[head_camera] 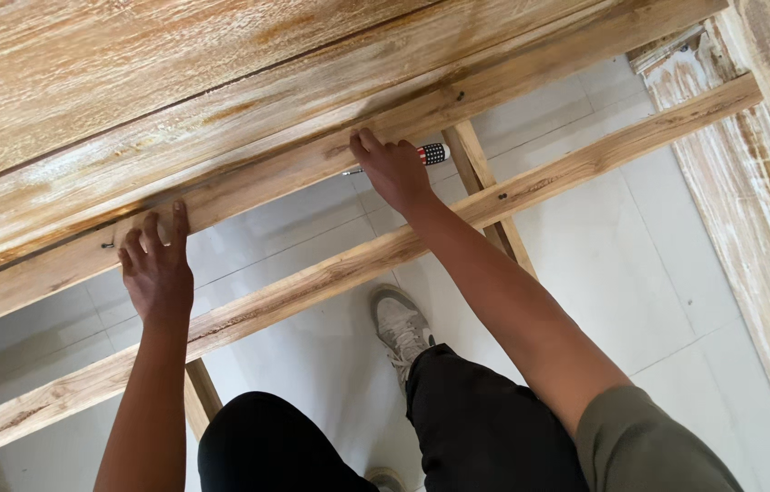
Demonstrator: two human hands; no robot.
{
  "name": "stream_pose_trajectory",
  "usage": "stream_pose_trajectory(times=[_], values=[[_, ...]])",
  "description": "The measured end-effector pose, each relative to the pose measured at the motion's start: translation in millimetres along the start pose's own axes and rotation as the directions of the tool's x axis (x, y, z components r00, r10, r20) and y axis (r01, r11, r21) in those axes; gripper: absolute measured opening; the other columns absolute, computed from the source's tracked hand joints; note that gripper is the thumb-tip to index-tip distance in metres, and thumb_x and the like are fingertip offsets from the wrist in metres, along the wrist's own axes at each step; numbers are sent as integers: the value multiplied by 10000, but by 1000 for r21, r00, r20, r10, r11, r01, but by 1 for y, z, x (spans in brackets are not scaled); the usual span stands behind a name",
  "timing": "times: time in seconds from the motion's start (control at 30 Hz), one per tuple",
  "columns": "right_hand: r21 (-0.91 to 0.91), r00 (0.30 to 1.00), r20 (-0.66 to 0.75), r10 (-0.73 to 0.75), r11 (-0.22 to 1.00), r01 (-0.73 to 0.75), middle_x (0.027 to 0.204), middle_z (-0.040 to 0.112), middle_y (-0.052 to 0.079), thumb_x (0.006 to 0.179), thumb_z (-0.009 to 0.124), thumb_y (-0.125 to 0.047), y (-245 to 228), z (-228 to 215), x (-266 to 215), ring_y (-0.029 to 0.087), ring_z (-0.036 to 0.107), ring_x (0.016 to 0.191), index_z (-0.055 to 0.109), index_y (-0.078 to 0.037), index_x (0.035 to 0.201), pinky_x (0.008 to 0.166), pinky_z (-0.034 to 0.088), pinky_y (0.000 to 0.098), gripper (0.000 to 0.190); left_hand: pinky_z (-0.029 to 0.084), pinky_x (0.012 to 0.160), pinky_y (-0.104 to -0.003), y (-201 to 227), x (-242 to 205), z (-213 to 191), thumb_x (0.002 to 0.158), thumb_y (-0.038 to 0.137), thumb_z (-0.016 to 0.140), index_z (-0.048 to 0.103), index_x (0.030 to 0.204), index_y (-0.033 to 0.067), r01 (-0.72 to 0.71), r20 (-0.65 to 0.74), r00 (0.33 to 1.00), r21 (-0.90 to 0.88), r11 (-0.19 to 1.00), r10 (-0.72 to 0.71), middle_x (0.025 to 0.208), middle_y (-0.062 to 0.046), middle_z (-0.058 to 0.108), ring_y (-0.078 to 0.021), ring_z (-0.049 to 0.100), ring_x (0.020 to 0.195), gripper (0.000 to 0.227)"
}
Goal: The person picks up wooden slats from a pile, aligns them into a large wooden frame, and uses a screwdriver to secure them into place.
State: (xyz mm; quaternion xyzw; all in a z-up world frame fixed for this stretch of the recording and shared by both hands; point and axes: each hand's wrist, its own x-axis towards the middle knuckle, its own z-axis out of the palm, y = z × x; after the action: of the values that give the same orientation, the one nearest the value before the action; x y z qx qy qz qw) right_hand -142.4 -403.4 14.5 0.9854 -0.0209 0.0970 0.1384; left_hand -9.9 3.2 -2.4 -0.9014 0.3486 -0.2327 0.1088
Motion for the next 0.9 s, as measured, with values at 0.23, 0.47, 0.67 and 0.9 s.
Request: stream_pose_trajectory(times=[0.23, 0.47, 0.67, 0.9], values=[[58, 999, 4, 39, 998, -39, 1180, 597, 7, 936, 733, -146, 1, -21, 9, 142, 737, 618, 589, -157, 1312, 616, 594, 330, 403, 625, 862, -551, 1, 10, -12, 859, 61, 823, 551, 1584, 232, -8, -57, 998, -38, 999, 6, 1364, -134, 572, -391, 634, 1191, 792], [140, 990, 129, 51, 988, -69, 1442, 535, 83, 944, 651, -66, -17, -25, -13, 205, 739, 641, 492, -94, 1514, 614, 599, 371, 592, 485, 1026, -687, 12, 14, -32, 936, 179, 818, 524, 1606, 209, 135, 153, 983, -229, 964, -101, 1431, -204, 530, -491, 534, 1304, 732], [297, 968, 232, 94, 941, -163, 1532, 496, 153, 959, 627, -51, -20, -46, -18, 242, 761, 696, 420, -55, 1563, 654, 612, 382, 638, 180, 1214, -714, 23, 14, -38, 982, 288, 661, 239, 1675, 275, 359, 448, 871, -302, 883, -201, 1663, -183, 264, -468, 220, 1537, 812], [353, 891, 405, 204, 864, -358, 1572, 452, 129, 941, 580, -111, -7, -47, -16, 418, 754, 857, 345, -217, 1616, 760, 604, 542, 723, 78, 1248, -690, 30, 15, -47, 886, 546, 617, 117, 1690, 217, 397, 527, 827, -300, 867, -196, 1721, -206, 91, -451, 57, 1579, 1002]])
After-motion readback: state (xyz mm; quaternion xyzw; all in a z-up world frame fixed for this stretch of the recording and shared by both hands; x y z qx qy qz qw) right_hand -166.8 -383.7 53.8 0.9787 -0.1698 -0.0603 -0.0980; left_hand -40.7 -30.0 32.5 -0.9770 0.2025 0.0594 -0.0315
